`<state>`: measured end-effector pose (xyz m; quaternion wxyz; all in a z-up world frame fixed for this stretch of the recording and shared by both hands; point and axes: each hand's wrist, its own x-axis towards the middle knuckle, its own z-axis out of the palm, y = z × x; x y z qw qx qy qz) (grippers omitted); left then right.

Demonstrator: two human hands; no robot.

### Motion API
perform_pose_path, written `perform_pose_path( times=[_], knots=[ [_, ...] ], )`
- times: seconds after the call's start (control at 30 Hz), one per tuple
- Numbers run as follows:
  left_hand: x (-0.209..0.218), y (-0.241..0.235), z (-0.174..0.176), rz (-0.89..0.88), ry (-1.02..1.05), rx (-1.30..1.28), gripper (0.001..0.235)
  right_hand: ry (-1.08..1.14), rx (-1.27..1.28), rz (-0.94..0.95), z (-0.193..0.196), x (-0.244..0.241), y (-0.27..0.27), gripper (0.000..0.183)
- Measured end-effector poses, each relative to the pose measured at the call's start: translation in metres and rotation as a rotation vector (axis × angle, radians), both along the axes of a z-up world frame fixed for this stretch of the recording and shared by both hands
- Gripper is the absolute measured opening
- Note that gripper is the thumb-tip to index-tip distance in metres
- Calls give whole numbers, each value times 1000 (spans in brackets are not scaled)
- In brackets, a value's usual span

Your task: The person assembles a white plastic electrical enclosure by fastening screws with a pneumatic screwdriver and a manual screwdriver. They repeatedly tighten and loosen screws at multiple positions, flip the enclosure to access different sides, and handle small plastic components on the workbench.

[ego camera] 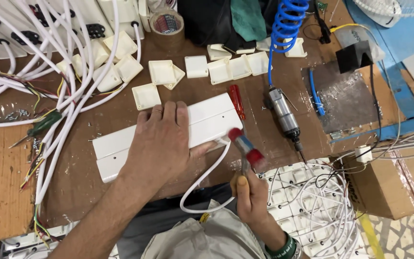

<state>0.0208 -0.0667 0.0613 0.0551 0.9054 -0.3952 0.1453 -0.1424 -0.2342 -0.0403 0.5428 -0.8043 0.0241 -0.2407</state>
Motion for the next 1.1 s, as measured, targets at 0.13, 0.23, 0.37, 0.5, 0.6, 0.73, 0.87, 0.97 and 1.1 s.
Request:
perform_pose_path(
  times=[0.13,0.23,0.37,0.5,0.6,0.73,0.87,0.97,1.1],
  knots=[
    [-3,0,-1,0,-4,-9,95,-11,-3,-27,-22,-9,-15,24],
    [-4,0,0,5,32,-14,96,37,-122,-185,-23,-6,-41,18],
    [-6,0,5,17,21,-28,93,234,-555,-443,1,8,-73,36],
    [-6,0,5,26,89,-23,95,372,-734,-425,-11,9,-93,38],
    [-8,0,3,13,66,-59,93,443,-817,-445,-11,13,-94,36],
    [-8,1,3,8,-43,-107,88,467,-754,-442,-5,19,-93,35],
    [-8,3,4,7,-44,-82,81,473,-678,-407,-7,19,-102,29],
    [-8,3,4,15,-107,-49,80,524,-723,-351,0,22,-107,35],
    [-10,2,7,20,-158,-6,82,467,-666,-337,17,23,-124,21]
  ],
)
